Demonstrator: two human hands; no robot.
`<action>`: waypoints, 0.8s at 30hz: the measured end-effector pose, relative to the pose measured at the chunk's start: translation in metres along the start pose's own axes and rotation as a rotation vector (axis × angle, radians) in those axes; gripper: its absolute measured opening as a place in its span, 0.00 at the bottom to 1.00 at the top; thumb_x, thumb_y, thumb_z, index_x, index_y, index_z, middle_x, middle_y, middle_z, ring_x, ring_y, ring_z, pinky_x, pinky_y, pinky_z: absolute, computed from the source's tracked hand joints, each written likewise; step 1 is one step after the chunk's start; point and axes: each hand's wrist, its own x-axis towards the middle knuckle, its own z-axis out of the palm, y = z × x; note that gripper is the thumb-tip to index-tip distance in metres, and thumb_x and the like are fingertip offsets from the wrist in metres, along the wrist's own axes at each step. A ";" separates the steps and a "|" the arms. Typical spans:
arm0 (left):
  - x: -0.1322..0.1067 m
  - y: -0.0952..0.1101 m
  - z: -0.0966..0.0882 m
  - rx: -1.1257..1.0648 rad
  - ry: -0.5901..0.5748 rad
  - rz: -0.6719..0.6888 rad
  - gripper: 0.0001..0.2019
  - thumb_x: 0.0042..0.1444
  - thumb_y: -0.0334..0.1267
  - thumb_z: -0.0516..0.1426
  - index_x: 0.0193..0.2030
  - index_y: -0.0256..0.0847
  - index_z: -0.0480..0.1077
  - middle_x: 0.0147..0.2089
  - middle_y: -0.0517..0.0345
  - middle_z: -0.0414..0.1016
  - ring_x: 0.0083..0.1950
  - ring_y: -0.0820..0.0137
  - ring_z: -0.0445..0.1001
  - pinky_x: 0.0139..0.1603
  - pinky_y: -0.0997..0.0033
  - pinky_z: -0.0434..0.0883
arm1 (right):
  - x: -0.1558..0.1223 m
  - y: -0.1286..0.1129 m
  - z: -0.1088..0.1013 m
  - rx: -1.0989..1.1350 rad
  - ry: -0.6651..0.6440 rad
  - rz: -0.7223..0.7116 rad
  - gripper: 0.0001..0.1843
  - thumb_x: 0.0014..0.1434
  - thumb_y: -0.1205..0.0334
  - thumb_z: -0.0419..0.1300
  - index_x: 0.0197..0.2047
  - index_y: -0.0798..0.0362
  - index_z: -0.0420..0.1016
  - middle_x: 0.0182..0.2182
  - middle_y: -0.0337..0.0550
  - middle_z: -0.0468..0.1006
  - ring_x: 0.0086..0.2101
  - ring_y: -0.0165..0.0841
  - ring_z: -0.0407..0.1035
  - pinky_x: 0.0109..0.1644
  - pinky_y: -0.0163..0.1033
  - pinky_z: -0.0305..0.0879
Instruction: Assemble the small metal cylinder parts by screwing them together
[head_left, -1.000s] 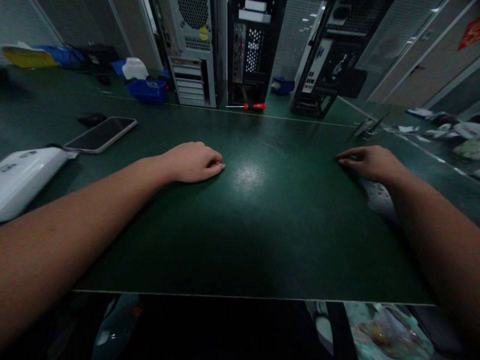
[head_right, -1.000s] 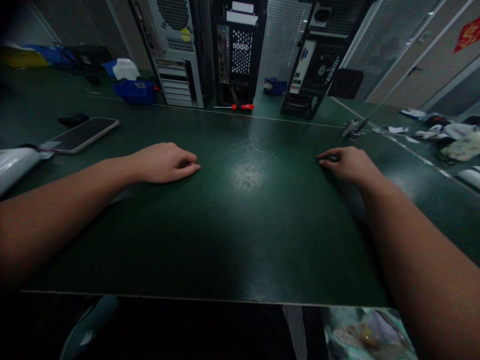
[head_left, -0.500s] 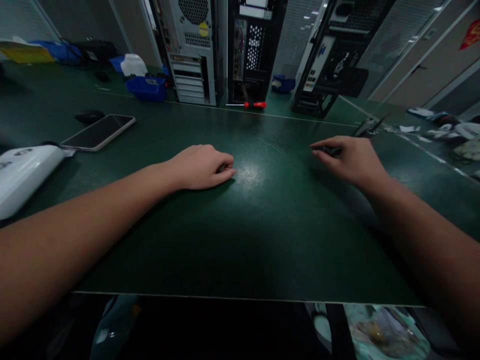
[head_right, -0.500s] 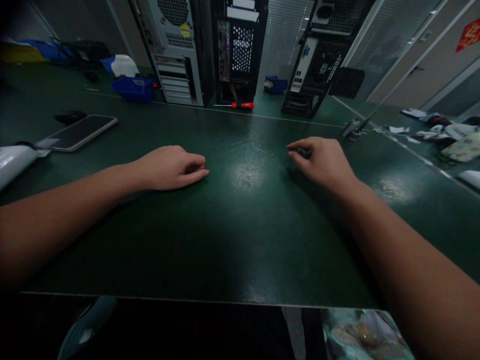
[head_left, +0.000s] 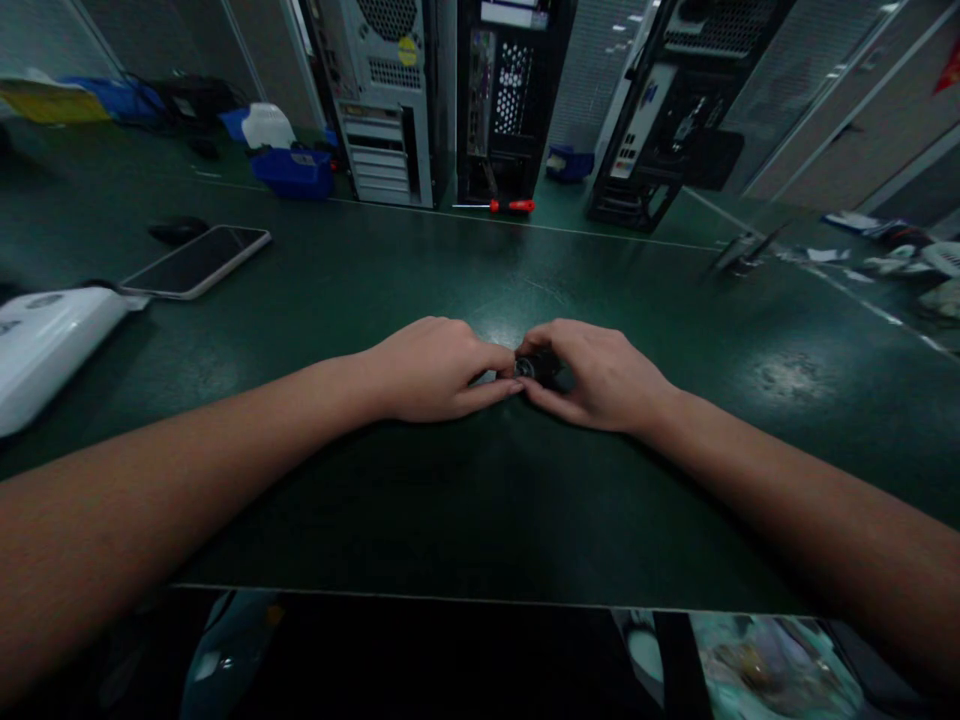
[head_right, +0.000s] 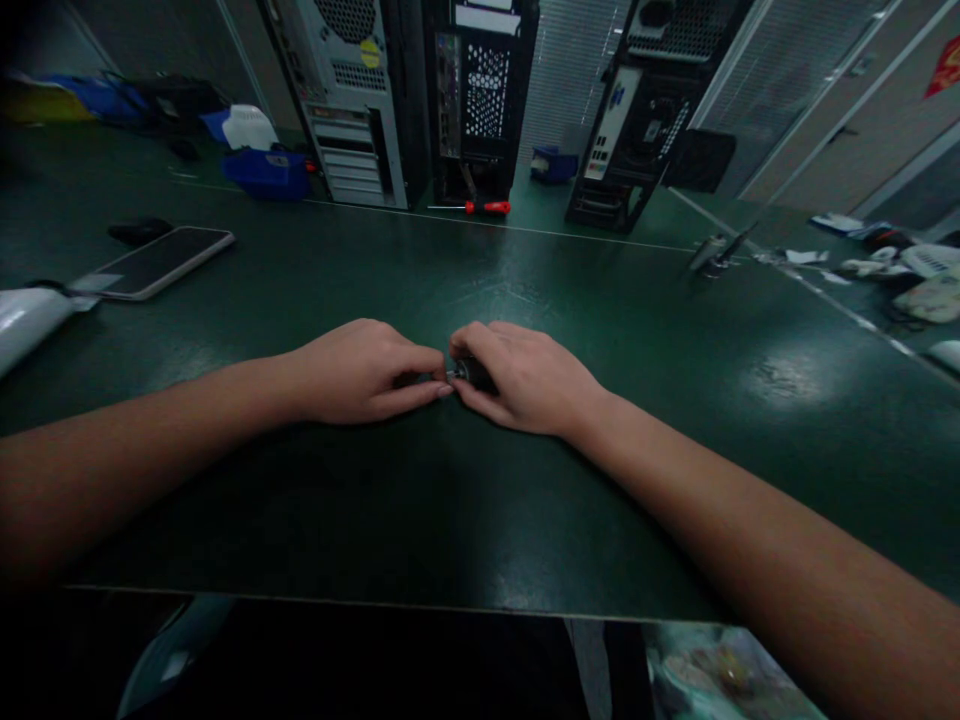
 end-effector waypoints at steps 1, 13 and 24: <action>0.000 0.000 0.001 0.003 -0.005 -0.001 0.15 0.64 0.48 0.51 0.38 0.42 0.75 0.25 0.58 0.74 0.25 0.69 0.71 0.28 0.72 0.60 | 0.000 0.000 0.000 0.000 0.002 -0.006 0.15 0.61 0.56 0.55 0.49 0.53 0.67 0.37 0.48 0.75 0.35 0.37 0.69 0.39 0.40 0.64; -0.001 -0.001 0.002 0.035 -0.023 -0.024 0.18 0.66 0.50 0.49 0.49 0.43 0.73 0.31 0.57 0.78 0.29 0.67 0.73 0.32 0.71 0.63 | 0.000 0.001 -0.006 0.051 0.042 -0.161 0.16 0.65 0.55 0.53 0.53 0.51 0.67 0.41 0.47 0.76 0.40 0.37 0.70 0.44 0.43 0.68; -0.001 -0.002 -0.006 0.025 0.048 -0.055 0.14 0.64 0.45 0.50 0.39 0.41 0.74 0.23 0.58 0.73 0.25 0.68 0.70 0.27 0.70 0.60 | -0.006 0.017 -0.008 0.001 0.134 0.156 0.21 0.67 0.56 0.47 0.61 0.48 0.61 0.46 0.49 0.73 0.45 0.41 0.68 0.49 0.49 0.66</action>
